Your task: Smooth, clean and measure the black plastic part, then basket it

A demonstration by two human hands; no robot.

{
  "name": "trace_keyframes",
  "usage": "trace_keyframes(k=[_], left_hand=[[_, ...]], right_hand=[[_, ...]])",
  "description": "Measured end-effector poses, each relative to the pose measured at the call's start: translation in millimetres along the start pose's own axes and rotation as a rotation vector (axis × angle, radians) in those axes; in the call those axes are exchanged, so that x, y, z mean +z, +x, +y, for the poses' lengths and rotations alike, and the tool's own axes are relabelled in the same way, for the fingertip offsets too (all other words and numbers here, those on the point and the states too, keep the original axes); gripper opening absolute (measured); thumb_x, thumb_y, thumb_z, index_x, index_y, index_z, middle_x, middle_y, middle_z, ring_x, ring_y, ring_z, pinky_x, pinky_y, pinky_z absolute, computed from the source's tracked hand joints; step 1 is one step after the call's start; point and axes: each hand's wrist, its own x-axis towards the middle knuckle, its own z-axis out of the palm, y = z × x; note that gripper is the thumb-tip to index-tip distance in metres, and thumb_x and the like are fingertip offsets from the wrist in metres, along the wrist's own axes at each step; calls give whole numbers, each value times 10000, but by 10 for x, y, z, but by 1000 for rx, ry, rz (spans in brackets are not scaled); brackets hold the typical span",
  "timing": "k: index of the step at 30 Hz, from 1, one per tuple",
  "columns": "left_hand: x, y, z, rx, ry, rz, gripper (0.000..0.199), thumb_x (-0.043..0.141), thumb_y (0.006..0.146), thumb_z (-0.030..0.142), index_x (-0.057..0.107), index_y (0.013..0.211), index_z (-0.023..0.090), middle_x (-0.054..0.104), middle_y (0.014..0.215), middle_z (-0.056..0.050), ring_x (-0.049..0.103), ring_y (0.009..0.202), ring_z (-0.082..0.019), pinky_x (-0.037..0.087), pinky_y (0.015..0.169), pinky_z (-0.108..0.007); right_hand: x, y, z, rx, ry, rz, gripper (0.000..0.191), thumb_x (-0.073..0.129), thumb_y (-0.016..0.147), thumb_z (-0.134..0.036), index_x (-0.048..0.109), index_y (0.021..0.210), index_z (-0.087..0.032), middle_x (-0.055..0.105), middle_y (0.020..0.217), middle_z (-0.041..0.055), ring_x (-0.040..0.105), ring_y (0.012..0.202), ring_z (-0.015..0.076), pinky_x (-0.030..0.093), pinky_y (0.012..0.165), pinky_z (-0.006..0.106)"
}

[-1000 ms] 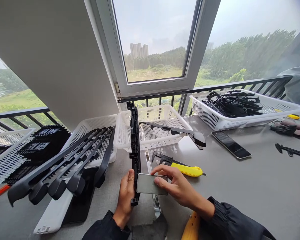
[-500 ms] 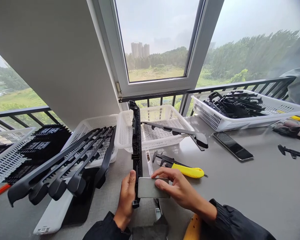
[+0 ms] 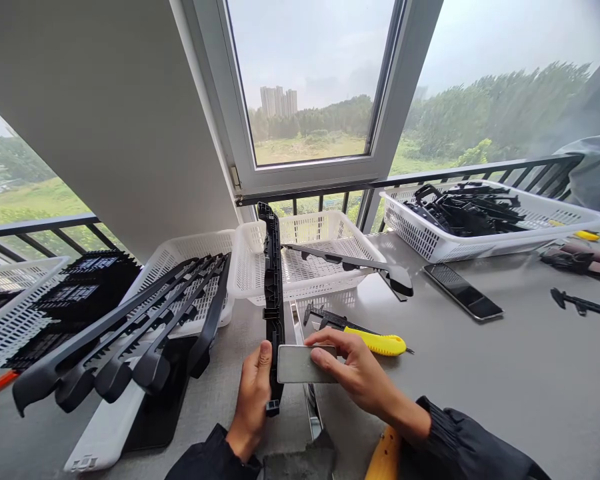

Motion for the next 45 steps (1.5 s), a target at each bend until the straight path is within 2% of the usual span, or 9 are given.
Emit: trace_keyframes(k=[8,13,18,23,28,31,34,37,45], left_hand=[[2,-14,1,-5,4,0,721,705,720,922,578,617,220,482,594,33,388,572,-150,361,513,-277],[-5,-4,-6,7,17,-3,727,696,715,933,553,614,227,474,589,33,377,566,-147,386,523,-280],[-11,7,-9,8,32,-41,715,673,761,914,579,633,218,484,602,28,380,571,-147,373,522,-279],[-2,16,0,45,54,-79,689,667,789,893,588,654,221,504,628,18,417,621,-167,411,583,-291],[5,-13,28,21,64,-178,635,654,832,837,539,629,246,451,567,31,400,539,-160,350,502,-293],[-13,-26,48,5,73,-248,602,655,868,776,537,627,237,467,541,31,407,508,-146,335,497,-286],[-34,-32,59,-19,95,-349,579,672,870,767,648,775,197,520,524,36,424,481,-136,332,495,-274],[-48,-27,47,-32,113,-439,637,628,895,799,678,931,165,558,549,37,441,482,-127,332,498,-262],[-60,20,-28,-33,83,-472,642,646,893,786,673,972,149,539,563,46,416,477,-110,302,487,-259]], right_hand=[[16,-15,17,14,-16,100,341,648,1023,-511,816,1100,-224,807,1044,58,676,900,227,478,782,319],[32,-25,10,-5,0,35,307,675,1012,-483,833,1066,-224,803,989,59,686,899,228,488,800,317],[37,-12,48,33,11,103,380,640,1031,-543,817,1144,-226,796,1068,70,663,892,226,471,775,324],[34,-14,60,32,35,75,366,669,1016,-550,823,1103,-229,794,1045,66,665,923,236,468,793,326],[23,-5,100,51,87,140,391,652,1031,-560,802,1160,-222,778,1018,58,629,850,210,444,748,311],[18,3,115,52,115,141,376,656,1029,-549,800,1122,-214,772,1004,53,629,847,204,451,746,302],[13,12,112,45,147,134,348,663,1021,-527,799,1062,-210,774,1009,54,655,893,217,474,782,304],[9,22,109,45,166,128,333,665,1016,-513,798,1043,-209,773,990,52,659,891,220,477,782,306],[-32,36,68,50,193,149,319,684,980,-517,767,967,-209,739,923,34,618,826,199,446,729,293]])
